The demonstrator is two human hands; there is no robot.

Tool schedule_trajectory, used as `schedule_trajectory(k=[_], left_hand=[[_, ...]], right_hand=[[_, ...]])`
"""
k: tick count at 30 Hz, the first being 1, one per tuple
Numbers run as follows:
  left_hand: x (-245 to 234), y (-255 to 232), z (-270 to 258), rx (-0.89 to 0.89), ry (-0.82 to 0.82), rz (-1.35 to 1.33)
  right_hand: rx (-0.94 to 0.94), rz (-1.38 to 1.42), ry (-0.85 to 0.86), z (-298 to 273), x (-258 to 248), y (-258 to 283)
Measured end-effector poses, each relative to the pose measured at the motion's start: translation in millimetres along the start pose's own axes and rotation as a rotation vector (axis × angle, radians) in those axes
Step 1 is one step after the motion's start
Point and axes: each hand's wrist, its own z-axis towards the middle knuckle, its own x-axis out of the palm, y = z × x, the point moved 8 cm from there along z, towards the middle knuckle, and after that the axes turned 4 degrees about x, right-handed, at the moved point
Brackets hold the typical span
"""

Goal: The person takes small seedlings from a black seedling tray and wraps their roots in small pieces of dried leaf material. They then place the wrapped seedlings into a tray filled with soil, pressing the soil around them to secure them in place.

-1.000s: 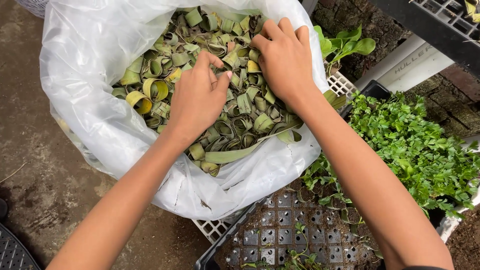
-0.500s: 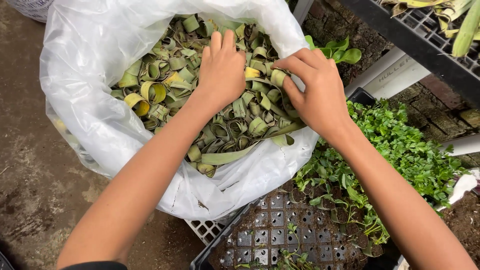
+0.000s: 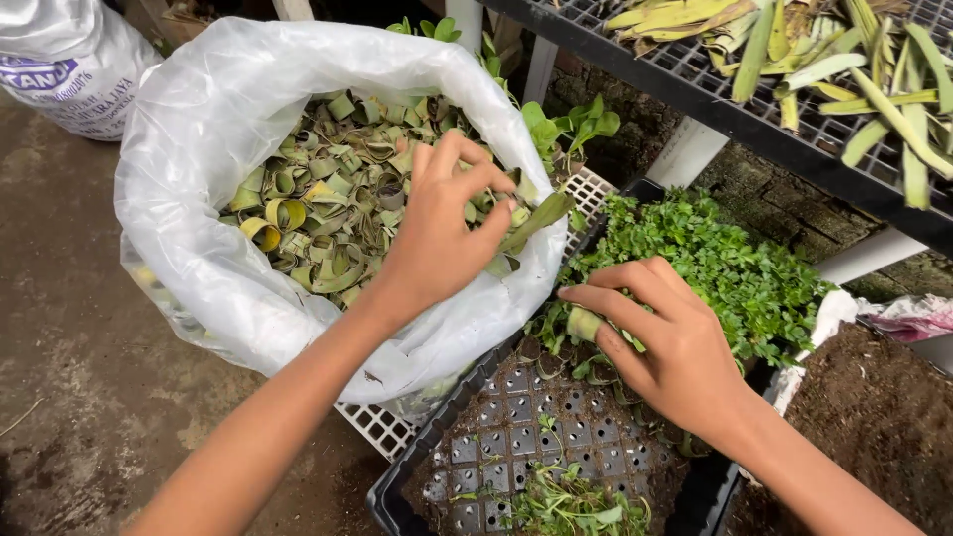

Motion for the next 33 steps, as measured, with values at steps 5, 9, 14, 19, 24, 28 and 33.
schedule_trajectory(k=[5, 9, 14, 19, 24, 28, 33], left_hand=[[48.4, -78.7, -42.8, -0.162, 0.177, -0.295], [106.1, -123.7, -88.1, -0.273, 0.329, -0.470], [188.3, -153.5, -148.8, -0.380, 0.447, -0.641], [254.6, -178.5, -205.6, -0.489, 0.653, -0.629], [279.2, -207.8, -212.5, -0.396, 0.774, -0.479], [291.5, -227.2, -214.3, -0.161, 0.734, -0.310], [284.8, -243.8, -208.0, 0.014, 0.613, -0.147]], right_hand=[[0.231, 0.131, -0.077, -53.2, -49.0, 9.6], [0.451, 0.201, -0.116, -123.4, -64.2, -0.6], [0.825, 0.185, 0.028, -232.1, -60.7, -22.8], [1.031, 0.088, 0.205, -326.6, -69.8, -15.3], [1.071, -0.127, 0.183, -383.1, -96.7, -7.5], [1.164, -0.184, 0.212, -408.6, -99.8, -12.5], [1.335, 0.005, 0.097, -413.0, -95.7, -18.6]])
